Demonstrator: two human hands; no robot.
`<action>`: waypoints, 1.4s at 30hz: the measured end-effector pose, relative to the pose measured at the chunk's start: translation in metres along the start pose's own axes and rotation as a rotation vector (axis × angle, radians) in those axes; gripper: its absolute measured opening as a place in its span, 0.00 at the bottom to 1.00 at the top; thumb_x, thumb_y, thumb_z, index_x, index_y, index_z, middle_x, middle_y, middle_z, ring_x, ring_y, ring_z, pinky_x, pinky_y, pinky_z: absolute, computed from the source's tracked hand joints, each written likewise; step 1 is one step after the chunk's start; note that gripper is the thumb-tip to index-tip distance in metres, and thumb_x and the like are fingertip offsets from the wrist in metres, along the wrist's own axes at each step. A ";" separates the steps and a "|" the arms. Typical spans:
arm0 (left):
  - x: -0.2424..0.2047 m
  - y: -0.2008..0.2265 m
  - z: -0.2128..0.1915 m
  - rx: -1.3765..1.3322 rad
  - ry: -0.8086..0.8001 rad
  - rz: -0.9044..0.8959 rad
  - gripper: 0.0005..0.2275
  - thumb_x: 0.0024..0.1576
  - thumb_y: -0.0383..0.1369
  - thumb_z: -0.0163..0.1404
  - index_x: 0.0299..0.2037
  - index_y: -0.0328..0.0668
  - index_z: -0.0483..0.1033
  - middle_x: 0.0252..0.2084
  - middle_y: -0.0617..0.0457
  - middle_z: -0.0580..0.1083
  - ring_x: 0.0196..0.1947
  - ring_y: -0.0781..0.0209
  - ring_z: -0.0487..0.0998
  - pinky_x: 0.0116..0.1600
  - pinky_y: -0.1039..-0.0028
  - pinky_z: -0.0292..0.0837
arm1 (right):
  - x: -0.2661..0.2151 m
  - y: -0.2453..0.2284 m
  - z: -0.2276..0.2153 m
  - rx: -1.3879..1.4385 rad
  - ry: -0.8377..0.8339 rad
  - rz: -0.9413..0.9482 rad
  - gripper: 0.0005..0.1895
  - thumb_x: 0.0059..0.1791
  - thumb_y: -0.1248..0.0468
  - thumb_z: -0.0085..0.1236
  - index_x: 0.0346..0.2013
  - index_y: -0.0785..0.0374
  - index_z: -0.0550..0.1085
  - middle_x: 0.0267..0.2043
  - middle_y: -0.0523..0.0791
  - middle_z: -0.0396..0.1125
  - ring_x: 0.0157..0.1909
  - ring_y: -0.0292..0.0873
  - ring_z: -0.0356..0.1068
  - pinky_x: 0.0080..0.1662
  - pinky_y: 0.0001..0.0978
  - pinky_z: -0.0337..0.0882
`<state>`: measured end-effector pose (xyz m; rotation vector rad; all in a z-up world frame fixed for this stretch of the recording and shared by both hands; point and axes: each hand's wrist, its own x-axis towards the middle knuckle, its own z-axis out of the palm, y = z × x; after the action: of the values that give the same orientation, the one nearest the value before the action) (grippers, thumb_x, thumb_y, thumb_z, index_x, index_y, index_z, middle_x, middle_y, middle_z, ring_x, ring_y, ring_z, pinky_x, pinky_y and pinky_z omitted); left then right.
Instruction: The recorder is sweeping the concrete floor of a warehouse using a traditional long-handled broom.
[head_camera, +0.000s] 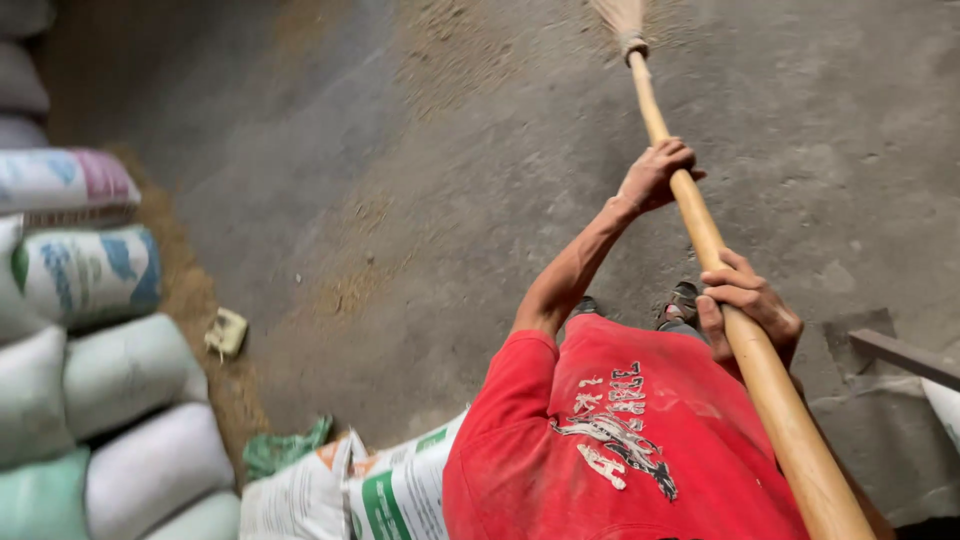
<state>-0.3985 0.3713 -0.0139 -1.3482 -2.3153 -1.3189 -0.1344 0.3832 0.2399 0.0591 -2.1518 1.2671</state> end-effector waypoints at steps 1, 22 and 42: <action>0.008 0.008 0.029 -0.033 -0.078 0.060 0.13 0.51 0.42 0.61 0.33 0.47 0.72 0.37 0.51 0.72 0.45 0.48 0.75 0.49 0.60 0.73 | -0.008 0.006 -0.013 -0.037 0.067 0.013 0.05 0.52 0.73 0.60 0.40 0.66 0.72 0.44 0.51 0.73 0.54 0.51 0.75 0.66 0.48 0.74; -0.011 0.280 0.450 -0.484 -0.973 0.702 0.15 0.43 0.36 0.62 0.40 0.49 0.74 0.47 0.50 0.74 0.57 0.44 0.73 0.57 0.57 0.73 | -0.162 0.048 -0.213 -0.484 0.783 0.375 0.06 0.61 0.70 0.58 0.44 0.73 0.72 0.46 0.53 0.72 0.55 0.49 0.72 0.68 0.42 0.71; 0.020 0.091 0.311 -0.247 -0.643 0.185 0.18 0.49 0.47 0.57 0.46 0.50 0.74 0.51 0.52 0.74 0.56 0.51 0.74 0.55 0.60 0.74 | -0.044 0.112 -0.159 -0.191 0.408 0.274 0.05 0.56 0.72 0.58 0.44 0.72 0.73 0.42 0.52 0.72 0.51 0.48 0.75 0.66 0.45 0.74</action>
<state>-0.2542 0.6365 -0.1346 -2.2871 -2.3412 -1.2776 -0.0583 0.5589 0.1836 -0.5448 -1.9510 1.0965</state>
